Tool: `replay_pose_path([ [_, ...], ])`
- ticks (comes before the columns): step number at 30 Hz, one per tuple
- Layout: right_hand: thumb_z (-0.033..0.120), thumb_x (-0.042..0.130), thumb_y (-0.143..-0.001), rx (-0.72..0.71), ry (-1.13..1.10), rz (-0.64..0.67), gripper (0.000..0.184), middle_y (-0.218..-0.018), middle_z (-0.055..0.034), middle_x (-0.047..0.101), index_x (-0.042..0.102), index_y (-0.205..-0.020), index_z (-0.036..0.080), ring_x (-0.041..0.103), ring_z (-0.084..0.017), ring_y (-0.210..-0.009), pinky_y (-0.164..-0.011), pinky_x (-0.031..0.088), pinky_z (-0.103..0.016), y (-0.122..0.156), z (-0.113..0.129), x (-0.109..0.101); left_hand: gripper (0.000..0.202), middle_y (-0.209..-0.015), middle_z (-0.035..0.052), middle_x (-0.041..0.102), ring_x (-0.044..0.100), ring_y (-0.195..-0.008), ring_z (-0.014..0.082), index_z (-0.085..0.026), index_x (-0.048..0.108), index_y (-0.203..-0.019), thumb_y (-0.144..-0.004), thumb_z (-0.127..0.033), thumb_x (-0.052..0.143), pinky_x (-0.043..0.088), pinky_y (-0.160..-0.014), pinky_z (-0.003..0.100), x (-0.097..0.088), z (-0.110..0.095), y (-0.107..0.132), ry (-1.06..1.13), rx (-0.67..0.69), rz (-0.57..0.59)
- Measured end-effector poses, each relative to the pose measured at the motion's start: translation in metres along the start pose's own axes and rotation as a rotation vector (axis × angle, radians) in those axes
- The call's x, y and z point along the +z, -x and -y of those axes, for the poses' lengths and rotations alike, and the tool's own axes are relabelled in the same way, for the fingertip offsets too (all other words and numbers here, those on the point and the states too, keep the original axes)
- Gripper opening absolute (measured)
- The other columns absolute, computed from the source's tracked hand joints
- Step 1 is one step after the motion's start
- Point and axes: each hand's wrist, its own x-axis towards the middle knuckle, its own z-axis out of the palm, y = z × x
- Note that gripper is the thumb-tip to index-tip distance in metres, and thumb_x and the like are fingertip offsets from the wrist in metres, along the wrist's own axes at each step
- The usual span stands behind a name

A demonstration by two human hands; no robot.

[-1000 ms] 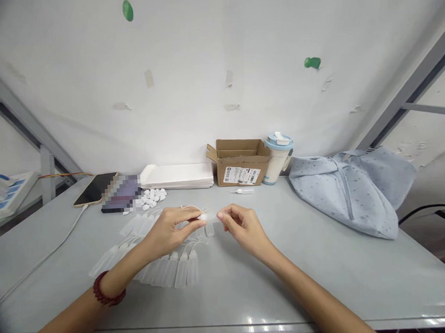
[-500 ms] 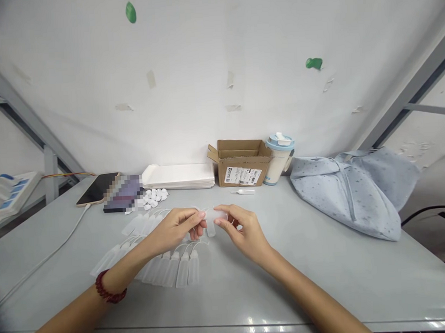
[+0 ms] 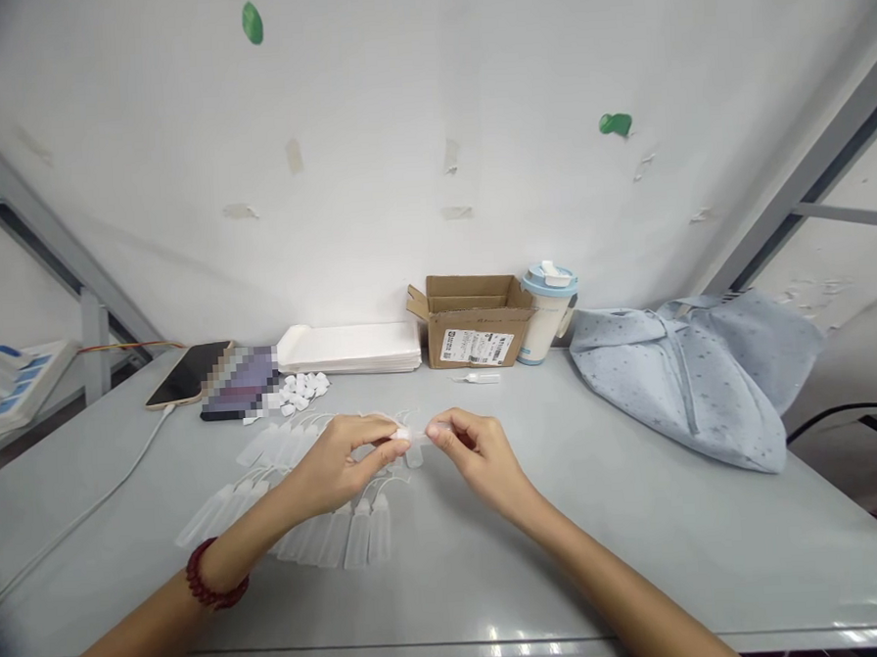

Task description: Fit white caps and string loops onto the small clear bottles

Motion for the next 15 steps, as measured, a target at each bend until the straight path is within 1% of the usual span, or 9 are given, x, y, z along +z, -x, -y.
replay_pose_path([
  [3,0.051,0.049,-0.082,0.080,-0.080,0.016,0.039,-0.051,0.0053,0.031,0.049,-0.061,0.018,0.025,-0.008,-0.047,-0.045,0.021,-0.024,-0.003,-0.002,0.001,0.028,-0.061,0.0002,0.051,0.047,-0.060,0.0122,-0.016,0.054,-0.067,-0.091,-0.023,0.041,0.036,-0.058,0.024,0.004,0.007,0.001,-0.174,0.134,-0.008],
  [5,0.054,0.050,-0.079,0.139,-0.135,0.038,0.045,-0.048,0.0067,0.026,0.039,-0.054,0.019,0.022,-0.007,-0.044,-0.043,0.018,-0.024,-0.005,-0.004,0.001,0.025,-0.066,0.0021,0.054,0.049,-0.064,0.0141,-0.016,0.054,-0.073,-0.092,-0.021,0.038,0.037,-0.060,0.025,0.008,0.012,0.002,-0.279,0.211,-0.018],
  [7,0.057,0.053,-0.076,0.206,-0.203,0.073,0.050,-0.047,0.0076,0.023,0.031,-0.051,0.020,0.020,-0.006,-0.042,-0.042,0.015,-0.024,-0.007,-0.005,0.001,0.023,-0.071,0.0045,0.056,0.051,-0.068,0.0164,-0.015,0.054,-0.078,-0.092,-0.018,0.036,0.039,-0.061,0.027,0.012,0.015,0.003,-0.401,0.284,-0.029],
  [9,0.059,0.055,-0.074,0.276,-0.274,0.113,0.052,-0.048,0.0083,0.021,0.029,-0.051,0.021,0.017,-0.005,-0.042,-0.041,0.012,-0.024,-0.008,-0.006,0.000,0.023,-0.074,0.0064,0.057,0.051,-0.069,0.0178,-0.015,0.053,-0.081,-0.092,-0.016,0.034,0.040,-0.060,0.029,0.014,0.016,0.003,-0.522,0.335,-0.034],
  [11,0.059,0.057,-0.072,0.330,-0.326,0.144,0.051,-0.050,0.0088,0.019,0.029,-0.052,0.021,0.015,-0.005,-0.042,-0.041,0.010,-0.024,-0.009,-0.006,-0.001,0.023,-0.075,0.0073,0.056,0.050,-0.067,0.0180,-0.014,0.053,-0.083,-0.093,-0.014,0.032,0.040,-0.057,0.029,0.015,0.015,0.004,-0.613,0.353,-0.033],
  [15,0.058,0.057,-0.073,0.375,-0.368,0.167,0.051,-0.050,0.0093,0.019,0.029,-0.053,0.021,0.013,-0.005,-0.042,-0.041,0.009,-0.023,-0.010,-0.004,-0.001,0.024,-0.075,0.0072,0.057,0.050,-0.066,0.0175,-0.013,0.053,-0.084,-0.093,-0.015,0.031,0.041,-0.055,0.028,0.016,0.016,0.004,-0.681,0.356,-0.034],
])
